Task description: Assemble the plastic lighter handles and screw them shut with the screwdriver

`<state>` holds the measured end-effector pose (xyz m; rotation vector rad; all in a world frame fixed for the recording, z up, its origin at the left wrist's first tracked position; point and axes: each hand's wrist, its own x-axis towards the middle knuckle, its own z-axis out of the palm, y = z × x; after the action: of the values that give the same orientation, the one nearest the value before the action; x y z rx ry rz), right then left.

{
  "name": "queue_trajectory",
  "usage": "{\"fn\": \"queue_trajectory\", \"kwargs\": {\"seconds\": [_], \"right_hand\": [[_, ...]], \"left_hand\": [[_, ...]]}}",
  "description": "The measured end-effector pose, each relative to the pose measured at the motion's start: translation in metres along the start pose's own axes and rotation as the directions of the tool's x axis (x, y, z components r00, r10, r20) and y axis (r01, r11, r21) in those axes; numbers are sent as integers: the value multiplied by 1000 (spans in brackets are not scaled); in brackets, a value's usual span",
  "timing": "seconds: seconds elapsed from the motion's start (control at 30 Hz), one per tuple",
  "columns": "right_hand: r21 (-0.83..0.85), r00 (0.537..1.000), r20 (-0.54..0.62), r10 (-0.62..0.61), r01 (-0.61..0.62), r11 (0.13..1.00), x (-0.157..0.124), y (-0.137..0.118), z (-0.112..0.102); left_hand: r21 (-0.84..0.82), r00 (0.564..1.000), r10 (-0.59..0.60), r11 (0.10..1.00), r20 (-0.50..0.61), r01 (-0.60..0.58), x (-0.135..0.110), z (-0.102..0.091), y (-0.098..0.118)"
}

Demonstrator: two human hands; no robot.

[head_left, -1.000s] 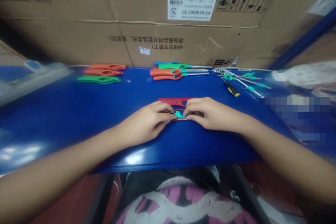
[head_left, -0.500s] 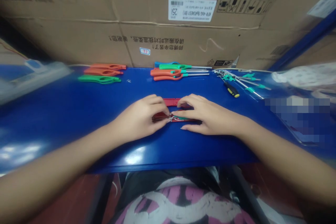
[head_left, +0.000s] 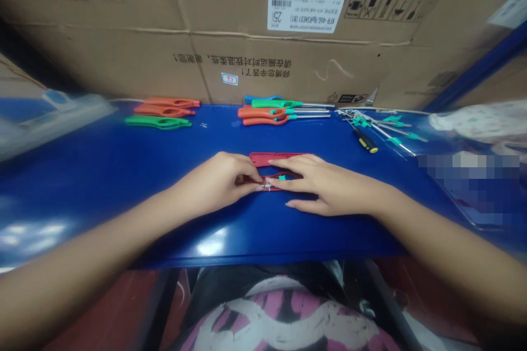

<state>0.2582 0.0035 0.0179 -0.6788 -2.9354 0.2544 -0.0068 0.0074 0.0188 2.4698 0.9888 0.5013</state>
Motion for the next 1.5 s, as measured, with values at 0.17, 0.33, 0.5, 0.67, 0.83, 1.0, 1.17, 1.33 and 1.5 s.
{"fn": "queue_trajectory", "kwargs": {"seconds": [0.17, 0.33, 0.5, 0.67, 0.83, 1.0, 1.17, 1.33, 1.5], "right_hand": [[-57, 1000, 14, 1, -1, 998, 1, -1, 2], [-166, 1000, 5, -15, 16, 986, 2, -4, 4], [-189, 997, -42, -69, 60, 980, 2, -3, 5], [-125, 974, -204, -99, 74, 989, 1, 5, 0], [-117, 969, -227, -98, 72, 990, 3, 4, 0], [-25, 965, -261, 10, -17, 1000, 10, -1, 13], [49, 949, -299, 96, -85, 995, 13, -2, 21], [105, 937, -323, 132, -103, 989, 14, -1, 22], [140, 937, -322, 132, -91, 986, 17, -1, 25]], "left_hand": [[-50, 997, -69, 996, 24, 71, 1, -1, 0], [-63, 994, -90, 994, 57, 93, 1, -4, -1], [-60, 985, -145, 987, 89, 150, 3, -4, -2], [-67, 984, -154, 985, 85, 160, 3, -1, -1], [-85, 989, -135, 987, 51, 139, 3, 2, -1], [-91, 985, -164, 981, 57, 168, 3, 1, 0], [-106, 985, -163, 980, 52, 168, 3, 2, 1], [-115, 989, -142, 983, 44, 146, 3, 4, 1], [-143, 990, -139, 979, 37, 143, 2, 7, -1]]}}
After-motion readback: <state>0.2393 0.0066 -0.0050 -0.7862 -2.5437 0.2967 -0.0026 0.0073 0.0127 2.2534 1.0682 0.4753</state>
